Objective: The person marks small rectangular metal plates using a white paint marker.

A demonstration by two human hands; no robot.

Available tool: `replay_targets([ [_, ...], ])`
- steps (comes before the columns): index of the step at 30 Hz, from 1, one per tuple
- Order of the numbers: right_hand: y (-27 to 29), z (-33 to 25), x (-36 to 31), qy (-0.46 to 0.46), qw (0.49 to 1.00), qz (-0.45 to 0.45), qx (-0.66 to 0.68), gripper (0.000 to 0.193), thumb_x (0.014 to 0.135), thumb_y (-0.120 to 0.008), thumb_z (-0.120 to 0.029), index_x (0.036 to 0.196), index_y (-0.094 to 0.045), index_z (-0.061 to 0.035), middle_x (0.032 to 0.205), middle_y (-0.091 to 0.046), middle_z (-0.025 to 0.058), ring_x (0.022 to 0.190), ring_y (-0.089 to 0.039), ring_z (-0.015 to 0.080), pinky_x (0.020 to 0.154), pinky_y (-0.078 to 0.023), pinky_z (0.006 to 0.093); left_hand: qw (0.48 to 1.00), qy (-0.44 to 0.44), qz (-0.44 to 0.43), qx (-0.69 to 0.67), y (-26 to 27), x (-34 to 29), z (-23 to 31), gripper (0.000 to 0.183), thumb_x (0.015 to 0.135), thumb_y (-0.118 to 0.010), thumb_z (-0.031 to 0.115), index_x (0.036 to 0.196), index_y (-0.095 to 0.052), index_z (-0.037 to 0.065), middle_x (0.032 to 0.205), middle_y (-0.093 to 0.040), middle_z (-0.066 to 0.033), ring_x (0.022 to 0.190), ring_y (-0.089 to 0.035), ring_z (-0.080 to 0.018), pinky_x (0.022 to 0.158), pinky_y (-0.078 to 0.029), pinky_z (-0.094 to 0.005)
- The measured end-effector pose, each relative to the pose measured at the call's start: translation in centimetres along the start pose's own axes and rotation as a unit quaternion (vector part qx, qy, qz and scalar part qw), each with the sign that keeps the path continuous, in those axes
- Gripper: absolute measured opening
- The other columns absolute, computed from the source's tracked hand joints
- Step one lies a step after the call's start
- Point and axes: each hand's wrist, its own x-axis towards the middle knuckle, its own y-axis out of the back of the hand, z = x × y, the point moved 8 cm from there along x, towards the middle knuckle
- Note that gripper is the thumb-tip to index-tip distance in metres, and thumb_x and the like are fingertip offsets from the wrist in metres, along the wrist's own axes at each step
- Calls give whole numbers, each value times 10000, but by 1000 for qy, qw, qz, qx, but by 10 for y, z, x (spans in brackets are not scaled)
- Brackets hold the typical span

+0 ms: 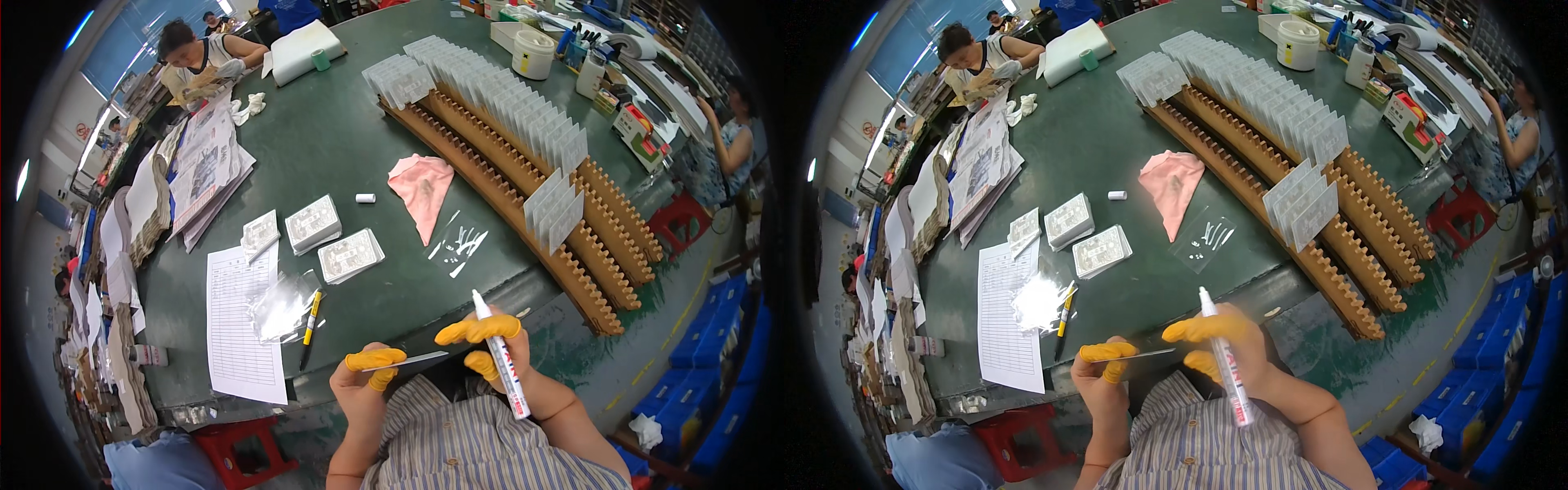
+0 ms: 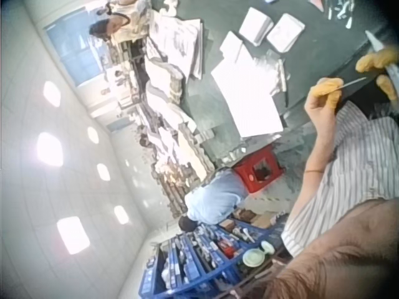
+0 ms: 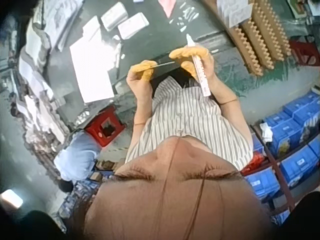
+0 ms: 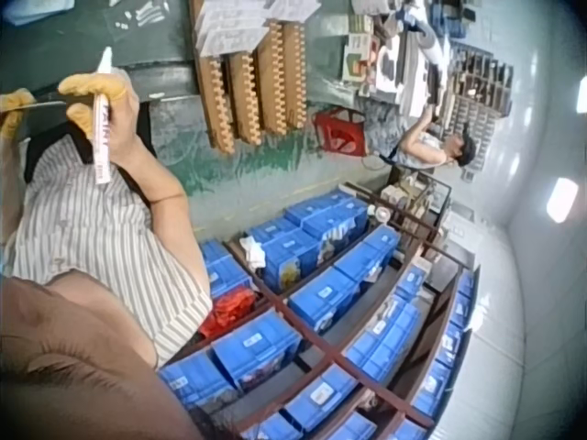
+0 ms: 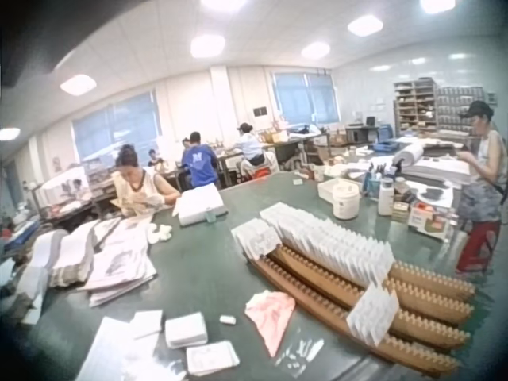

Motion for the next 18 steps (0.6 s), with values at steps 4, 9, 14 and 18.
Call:
replay_targets([
  [4,-7,-12,8,33,995,-7,-95,253,727,-719,-37,880,-524,-85,868,-658,106,725,-600,202,661,-446,289,1000,-18,5,14,3,-3,-2,186,728,-719,3,885,-629,-40,917,-612,-129,787,-586,-170,708,-485,-274],
  [9,1,-5,-3,30,997,16,-63,277,696,-716,-33,913,-557,-101,862,-654,78,712,-589,198,644,-443,300,979,29,-59,195,-17,0,4,235,683,-746,12,900,-656,-5,941,-636,-85,852,-578,-157,755,-466,-277],
  [14,-8,-25,6,63,990,-52,-116,224,694,-710,-46,885,-604,-94,882,-654,64,720,-584,231,649,-448,305,920,-30,-199,338,-39,-5,-1,230,654,-751,55,871,-674,44,852,-660,-43,822,-589,-190,764,-453,-298],
  [18,-1,-10,-1,-15,996,-6,-90,194,850,-618,-159,979,-563,-25,802,-597,99,711,-585,197,636,-463,291,917,-39,-179,353,-45,-5,0,226,641,-750,61,856,-682,58,841,-662,-39,776,-601,-196,754,-451,-301],
])
